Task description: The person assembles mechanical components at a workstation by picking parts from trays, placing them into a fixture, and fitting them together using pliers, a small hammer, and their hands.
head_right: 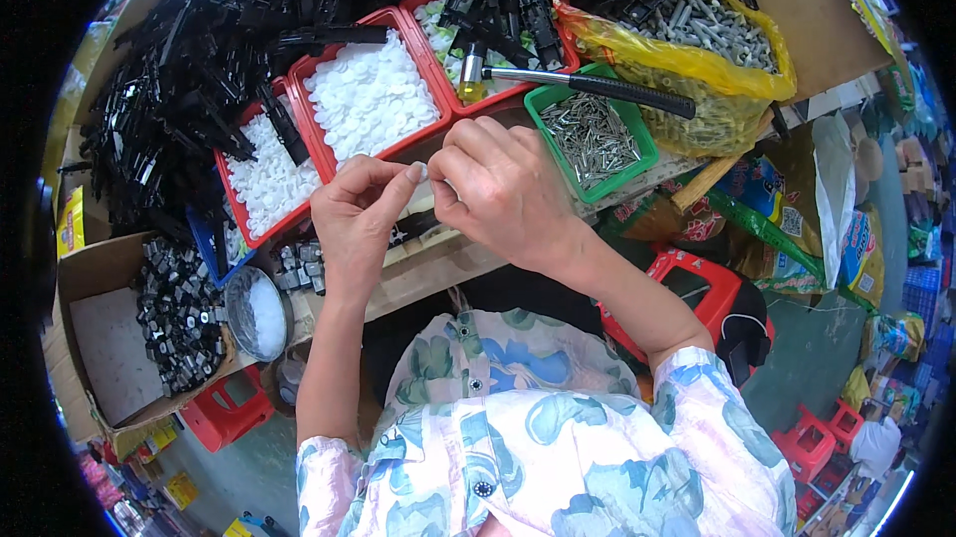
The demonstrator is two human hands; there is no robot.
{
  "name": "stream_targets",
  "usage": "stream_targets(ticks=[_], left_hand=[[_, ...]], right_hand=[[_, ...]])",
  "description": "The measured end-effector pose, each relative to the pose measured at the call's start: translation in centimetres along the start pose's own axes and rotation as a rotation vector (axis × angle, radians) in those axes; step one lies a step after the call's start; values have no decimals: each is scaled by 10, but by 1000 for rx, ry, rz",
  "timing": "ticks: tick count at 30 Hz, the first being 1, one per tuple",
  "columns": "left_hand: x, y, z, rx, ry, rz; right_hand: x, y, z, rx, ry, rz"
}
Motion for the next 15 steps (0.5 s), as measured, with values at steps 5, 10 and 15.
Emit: stream_targets(ticks=[5,10,15], left_hand=[[-1,-14,13,199,-112,332],[10,-25,15,413,-270,411],[13,-34,20,363,-204,374]], right_hand=[[-3,8,-1,-331,-74,-170],[-4,14,-1,-661,-204,-353],[-1,11,-8,-610,-160,-282]])
Point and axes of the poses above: each hand's wrist, its own x-axis away from the middle knuckle, its own z-axis out of the back of the hand, y = z × x, the point moved 3 cm from there along -x, towards the middle knuckle, and after that the axes turned 3 degrees about z, right-handed, at the moved point
